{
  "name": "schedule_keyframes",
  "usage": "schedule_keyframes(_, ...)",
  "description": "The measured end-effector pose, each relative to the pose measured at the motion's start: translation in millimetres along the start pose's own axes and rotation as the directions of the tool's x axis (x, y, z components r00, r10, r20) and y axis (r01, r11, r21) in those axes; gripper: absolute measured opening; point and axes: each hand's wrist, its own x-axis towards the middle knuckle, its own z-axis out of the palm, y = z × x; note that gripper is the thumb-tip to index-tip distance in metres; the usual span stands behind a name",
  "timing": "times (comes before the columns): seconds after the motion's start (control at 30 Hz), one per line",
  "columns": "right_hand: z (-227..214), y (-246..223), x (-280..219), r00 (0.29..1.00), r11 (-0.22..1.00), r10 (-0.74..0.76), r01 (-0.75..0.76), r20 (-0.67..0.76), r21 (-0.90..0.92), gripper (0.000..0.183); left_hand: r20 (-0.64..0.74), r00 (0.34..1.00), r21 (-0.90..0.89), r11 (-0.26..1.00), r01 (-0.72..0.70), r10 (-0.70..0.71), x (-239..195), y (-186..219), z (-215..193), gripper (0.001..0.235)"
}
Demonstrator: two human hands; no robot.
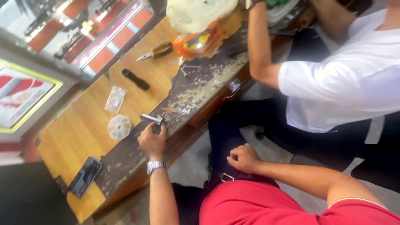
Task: A locksmith is performing maintenance or adjustment on a lock cylinder using a small tool at a workbench while another person operates a key duplication machine.
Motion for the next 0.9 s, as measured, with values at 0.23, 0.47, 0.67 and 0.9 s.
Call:
schedule_keyframes(0.23,4.5,5.2,-1.7,0.999,0.998,0.048,-0.048,-0.004,-0.031,0.032,-0.1,0.995,0.05,0.999,-0.004,0.009,-5.7,-10.1,13.2,0.03)
schedule_keyframes(0.47,6.1,4.0,2.6,0.997,0.997,0.06,-0.058,0.038,-0.055,0.037,-0.148,0.989,0.04,0.999,0.002,0.004,-6.0,-12.3,15.2,0.03)
schedule_keyframes(0.67,-9.3,-16.3,3.3,0.993,0.996,0.079,-0.076,0.084,-0.042,0.034,-0.114,0.993,0.045,0.999,0.027,-0.022,-4.8,-9.6,17.3,0.03)
schedule_keyframes(0.9,-110.2,-174.3,57.3,0.942,0.767,-0.335,0.277,-0.007,0.578,0.016,-0.076,0.994,-0.002,0.997,0.077,-0.077,-0.8,-17.6,16.9,0.033)
